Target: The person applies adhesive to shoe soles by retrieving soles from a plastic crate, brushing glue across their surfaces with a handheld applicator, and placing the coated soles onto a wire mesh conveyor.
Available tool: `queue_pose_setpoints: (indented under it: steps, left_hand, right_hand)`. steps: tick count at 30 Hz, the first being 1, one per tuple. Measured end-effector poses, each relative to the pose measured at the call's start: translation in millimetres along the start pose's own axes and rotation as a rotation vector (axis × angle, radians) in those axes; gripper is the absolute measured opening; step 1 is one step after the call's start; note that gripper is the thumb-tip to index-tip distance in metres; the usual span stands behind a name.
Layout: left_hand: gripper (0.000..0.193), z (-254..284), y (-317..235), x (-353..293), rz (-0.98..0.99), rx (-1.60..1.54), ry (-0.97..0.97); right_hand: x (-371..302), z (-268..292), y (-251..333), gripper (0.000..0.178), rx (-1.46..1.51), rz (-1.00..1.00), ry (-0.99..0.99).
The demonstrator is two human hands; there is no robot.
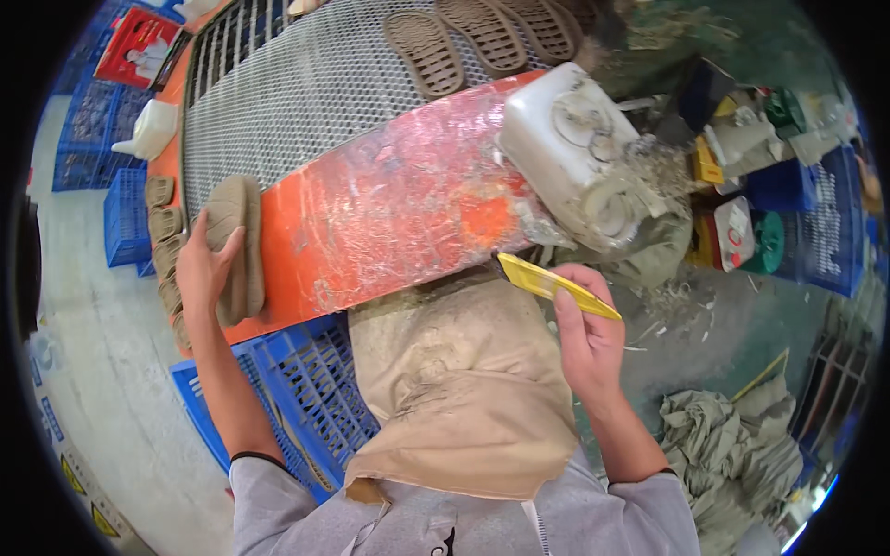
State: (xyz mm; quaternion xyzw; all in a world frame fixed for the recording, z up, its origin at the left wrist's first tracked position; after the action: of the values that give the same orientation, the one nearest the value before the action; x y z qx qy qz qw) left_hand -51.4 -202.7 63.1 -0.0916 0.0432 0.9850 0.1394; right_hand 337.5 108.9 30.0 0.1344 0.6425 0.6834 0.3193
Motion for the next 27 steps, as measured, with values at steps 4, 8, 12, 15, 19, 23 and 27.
queue_pose_setpoints:
  steps: [4,8,12,15,19,23,27]
  left_hand:
    - [0.08,-19.2,-12.1,-5.2,0.021,0.247,-0.074]
    - [0.077,-15.2,-20.0,-10.7,0.011,0.135,-0.022]
    - [0.081,13.5,-27.9,-57.3,-0.149,-0.535,-0.242]
    - [0.082,7.7,-59.6,-85.9,-0.485,-1.034,-0.215]
    - [0.09,-30.4,-124.0,-103.1,-0.691,-0.741,-0.358]
    - [0.097,-49.6,-138.3,-141.3,-0.528,-0.343,-0.283]
    - [0.098,-56.1,-123.3,-163.6,-0.536,-0.63,-0.22]
  right_hand:
    - [2.6,22.0,-3.3,0.019,-0.088,0.132,-0.1]
    - [1.4,59.7,-7.0,0.019,-0.163,0.145,-0.329]
    - [12.7,80.6,-12.2,0.018,-0.282,0.156,-0.461]
    - [25.8,86.0,-13.0,0.017,-0.395,0.185,-0.48]
    - [41.5,86.0,-13.6,0.015,-0.596,0.257,-0.448]
    - [47.1,89.3,-14.0,0.012,-0.648,0.297,-0.413]
    - [47.8,94.2,-13.4,0.012,-0.641,0.266,-0.425]
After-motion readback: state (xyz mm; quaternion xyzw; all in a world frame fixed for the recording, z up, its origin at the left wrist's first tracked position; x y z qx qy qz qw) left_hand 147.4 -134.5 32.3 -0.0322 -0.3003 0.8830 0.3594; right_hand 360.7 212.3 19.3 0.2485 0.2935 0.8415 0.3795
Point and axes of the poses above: each hand's wrist, its own x-axis towards the middle knuckle, its own z-axis out of the back of the hand, y = z × x, the point moved 3 cm from there along x, towards the middle knuckle, and after that the axes turned 9 degrees about y, right-handed, at the moved point
